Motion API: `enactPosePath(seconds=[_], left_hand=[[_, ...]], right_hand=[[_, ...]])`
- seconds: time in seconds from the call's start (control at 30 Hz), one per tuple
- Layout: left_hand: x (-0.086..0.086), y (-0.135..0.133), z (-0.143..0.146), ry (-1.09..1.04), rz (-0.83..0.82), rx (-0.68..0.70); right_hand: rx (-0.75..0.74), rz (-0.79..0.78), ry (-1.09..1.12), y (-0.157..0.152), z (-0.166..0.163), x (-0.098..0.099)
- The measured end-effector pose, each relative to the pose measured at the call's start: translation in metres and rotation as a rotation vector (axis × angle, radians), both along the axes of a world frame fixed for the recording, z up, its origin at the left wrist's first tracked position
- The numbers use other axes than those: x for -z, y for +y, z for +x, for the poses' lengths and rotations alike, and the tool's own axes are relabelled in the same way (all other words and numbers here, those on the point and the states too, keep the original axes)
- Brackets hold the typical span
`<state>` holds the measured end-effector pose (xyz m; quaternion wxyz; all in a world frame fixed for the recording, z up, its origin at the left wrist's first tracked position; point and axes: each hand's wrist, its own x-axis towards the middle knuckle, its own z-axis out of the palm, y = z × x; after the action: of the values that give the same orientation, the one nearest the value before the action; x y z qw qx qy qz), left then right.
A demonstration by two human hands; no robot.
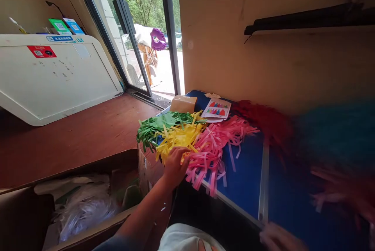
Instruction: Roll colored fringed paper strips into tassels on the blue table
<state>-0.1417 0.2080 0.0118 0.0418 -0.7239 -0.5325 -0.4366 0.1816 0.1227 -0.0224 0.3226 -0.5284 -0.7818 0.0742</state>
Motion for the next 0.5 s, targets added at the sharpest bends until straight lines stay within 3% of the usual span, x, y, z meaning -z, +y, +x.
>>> enactPosePath(seconds=[0.07,0.1,0.17,0.27,0.37,0.5], left_hand=[[-0.013,0.032,0.046,0.349,-0.134,0.305],[-0.013,0.045,0.066,0.478,-0.193,0.378],[-0.005,0.061,0.092,0.612,-0.336,0.338],[0.01,0.067,0.097,0.619,-0.384,0.291],[0.016,0.062,0.08,0.601,-0.339,0.308],[0.019,0.053,0.061,0.524,-0.321,0.261]], right_hand=[[-0.101,-0.03,-0.026,0.051,-0.017,-0.007],[-0.119,-0.028,-0.053,0.081,-0.028,-0.011],[-0.109,0.023,-0.115,0.138,-0.05,-0.014],[-0.107,0.048,-0.189,0.196,-0.077,-0.011],[-0.087,0.054,-0.274,0.213,-0.09,-0.001],[-0.036,0.053,-0.359,0.207,-0.094,0.008]])
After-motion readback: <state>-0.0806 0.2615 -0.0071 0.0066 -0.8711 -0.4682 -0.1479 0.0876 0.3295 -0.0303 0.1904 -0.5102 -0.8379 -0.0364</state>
